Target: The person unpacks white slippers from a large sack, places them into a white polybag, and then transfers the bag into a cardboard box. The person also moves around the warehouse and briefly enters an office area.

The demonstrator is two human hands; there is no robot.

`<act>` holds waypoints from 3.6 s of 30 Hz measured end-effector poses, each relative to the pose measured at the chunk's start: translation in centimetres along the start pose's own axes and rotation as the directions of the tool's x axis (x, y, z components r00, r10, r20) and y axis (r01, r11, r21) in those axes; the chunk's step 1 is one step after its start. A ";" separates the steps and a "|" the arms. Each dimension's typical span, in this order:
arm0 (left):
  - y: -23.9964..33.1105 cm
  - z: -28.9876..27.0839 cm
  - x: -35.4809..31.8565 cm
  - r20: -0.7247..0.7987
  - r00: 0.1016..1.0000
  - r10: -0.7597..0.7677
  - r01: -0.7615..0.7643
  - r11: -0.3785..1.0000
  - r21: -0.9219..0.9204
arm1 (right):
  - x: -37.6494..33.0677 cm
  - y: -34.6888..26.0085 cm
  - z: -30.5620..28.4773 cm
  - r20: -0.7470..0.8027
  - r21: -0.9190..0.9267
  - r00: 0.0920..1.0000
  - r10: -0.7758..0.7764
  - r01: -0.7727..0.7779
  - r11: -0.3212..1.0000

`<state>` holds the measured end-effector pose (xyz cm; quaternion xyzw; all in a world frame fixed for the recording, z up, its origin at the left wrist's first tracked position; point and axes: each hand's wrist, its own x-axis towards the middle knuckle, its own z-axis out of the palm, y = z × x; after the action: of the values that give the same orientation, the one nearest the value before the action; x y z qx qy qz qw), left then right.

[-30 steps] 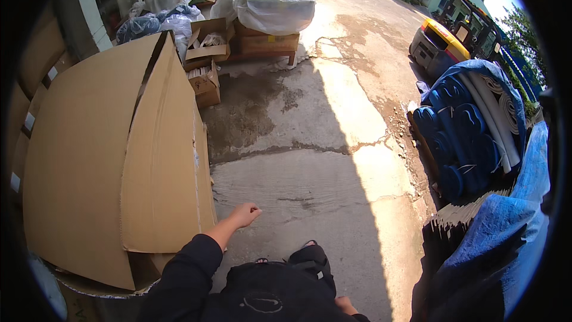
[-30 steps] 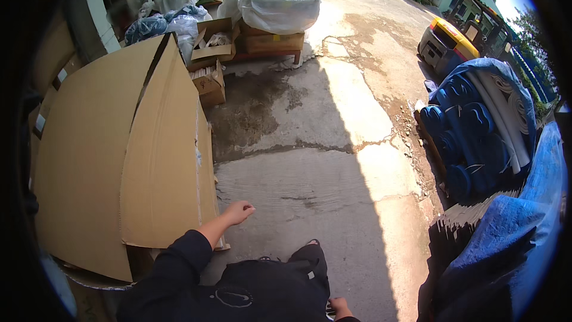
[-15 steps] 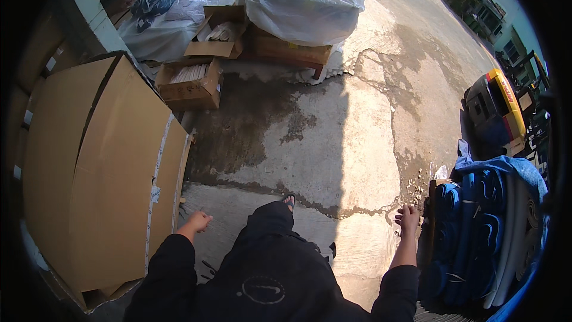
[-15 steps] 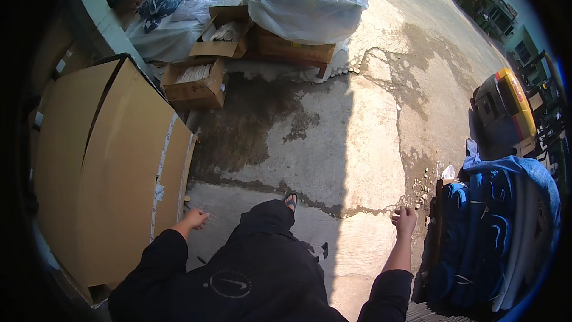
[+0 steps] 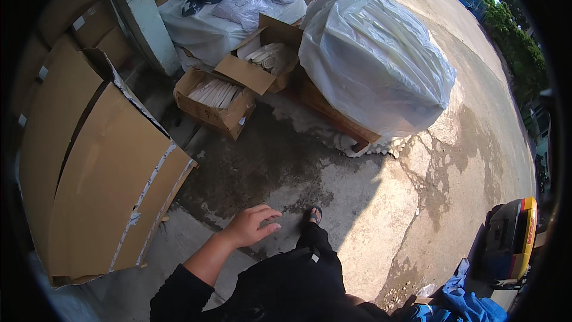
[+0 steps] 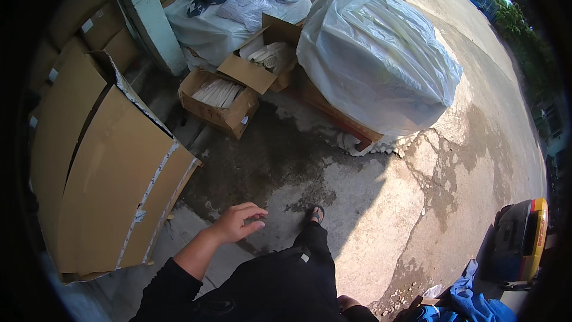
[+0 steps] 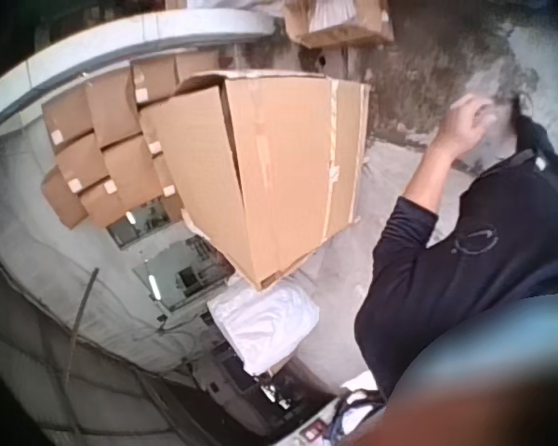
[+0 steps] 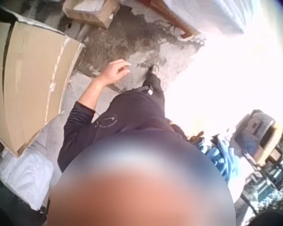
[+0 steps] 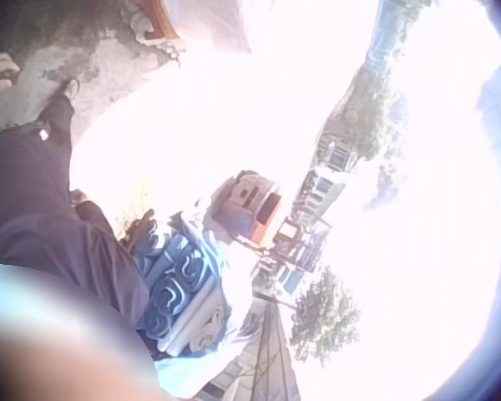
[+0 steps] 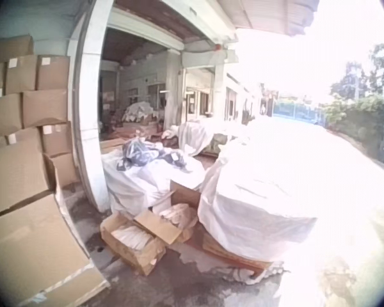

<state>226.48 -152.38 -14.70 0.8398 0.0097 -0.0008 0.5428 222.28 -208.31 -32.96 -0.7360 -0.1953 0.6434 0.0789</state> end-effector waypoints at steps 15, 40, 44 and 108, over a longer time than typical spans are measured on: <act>-19.8 -20.8 10.8 -0.649 0.354 -0.673 0.794 0.583 -0.171 | 25.5 -45.5 -73.9 -0.750 0.008 0.558 -0.355 0.545 0.839; -54.5 -49.1 82.1 -0.846 0.483 -0.226 0.375 0.926 -0.033 | 63.1 -66.7 -101.5 -0.593 0.652 0.717 0.367 0.159 0.742; -56.4 -56.2 83.3 -0.430 0.653 -0.624 0.731 0.667 0.144 | 59.7 -65.3 -100.6 -0.637 0.746 0.701 0.319 0.459 0.482; -56.8 -49.1 82.4 -0.259 0.621 -0.740 0.743 0.450 0.494 | 63.4 -65.8 -103.7 -0.602 0.566 0.788 0.127 0.309 0.765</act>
<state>307.41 -83.00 -47.34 0.8693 0.3754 -0.2375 0.2168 317.49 -109.72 -50.31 -0.8195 0.0333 0.3937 0.4151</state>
